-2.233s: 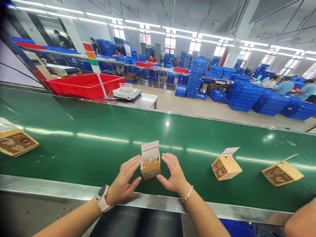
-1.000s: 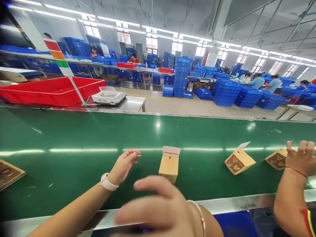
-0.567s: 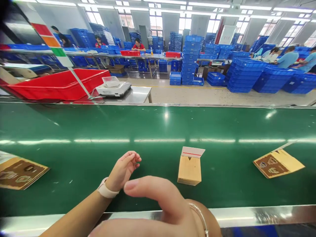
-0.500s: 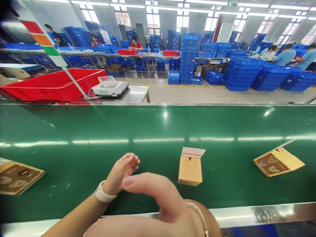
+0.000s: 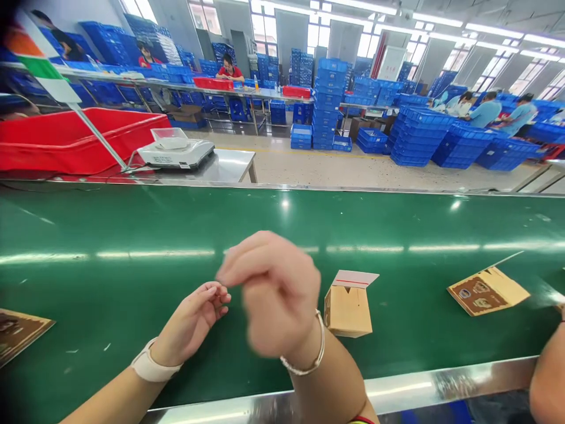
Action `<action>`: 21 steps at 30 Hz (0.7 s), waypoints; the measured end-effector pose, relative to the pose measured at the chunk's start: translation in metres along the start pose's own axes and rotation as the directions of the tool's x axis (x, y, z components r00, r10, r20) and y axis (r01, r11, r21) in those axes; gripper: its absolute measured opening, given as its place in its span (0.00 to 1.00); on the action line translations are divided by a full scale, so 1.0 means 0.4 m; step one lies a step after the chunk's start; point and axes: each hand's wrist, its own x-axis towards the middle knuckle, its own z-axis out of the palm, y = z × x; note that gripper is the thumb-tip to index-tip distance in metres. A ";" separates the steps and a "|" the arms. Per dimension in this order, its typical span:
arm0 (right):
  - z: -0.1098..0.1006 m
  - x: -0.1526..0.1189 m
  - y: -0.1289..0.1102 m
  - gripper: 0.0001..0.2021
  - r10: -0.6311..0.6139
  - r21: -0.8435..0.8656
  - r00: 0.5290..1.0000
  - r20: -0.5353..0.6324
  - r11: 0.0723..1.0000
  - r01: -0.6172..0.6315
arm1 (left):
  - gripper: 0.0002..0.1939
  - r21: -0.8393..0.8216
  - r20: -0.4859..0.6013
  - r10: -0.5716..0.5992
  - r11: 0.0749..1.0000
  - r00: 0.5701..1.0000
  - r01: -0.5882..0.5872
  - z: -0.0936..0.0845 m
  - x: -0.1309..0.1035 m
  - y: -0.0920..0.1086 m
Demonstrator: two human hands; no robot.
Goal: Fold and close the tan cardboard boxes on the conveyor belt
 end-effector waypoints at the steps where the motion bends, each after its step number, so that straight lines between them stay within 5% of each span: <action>1: -0.012 0.012 0.013 0.09 0.030 0.127 0.997 -0.069 0.992 -0.021 | 0.19 -0.030 -0.008 -0.033 0.999 0.999 0.033 0.008 -0.003 0.005; 4: -0.043 0.035 0.032 0.13 0.212 0.447 0.969 -0.127 0.884 -0.135 | 0.19 -0.084 -0.019 -0.091 0.992 0.996 0.089 0.021 -0.008 0.014; 8: -0.057 0.037 0.031 0.18 0.287 0.629 0.954 -0.087 0.758 -0.171 | 0.17 -0.091 0.003 -0.094 0.991 0.996 0.094 0.022 -0.010 0.013; 13: -0.049 0.031 0.031 0.18 0.329 0.717 0.944 -0.035 0.666 -0.206 | 0.19 -0.107 0.010 -0.114 0.988 0.993 0.114 0.024 -0.011 0.015; 21: -0.054 0.026 0.026 0.19 0.377 0.730 0.924 -0.066 0.649 -0.213 | 0.18 -0.124 0.021 -0.109 0.986 0.994 0.111 0.030 -0.011 0.016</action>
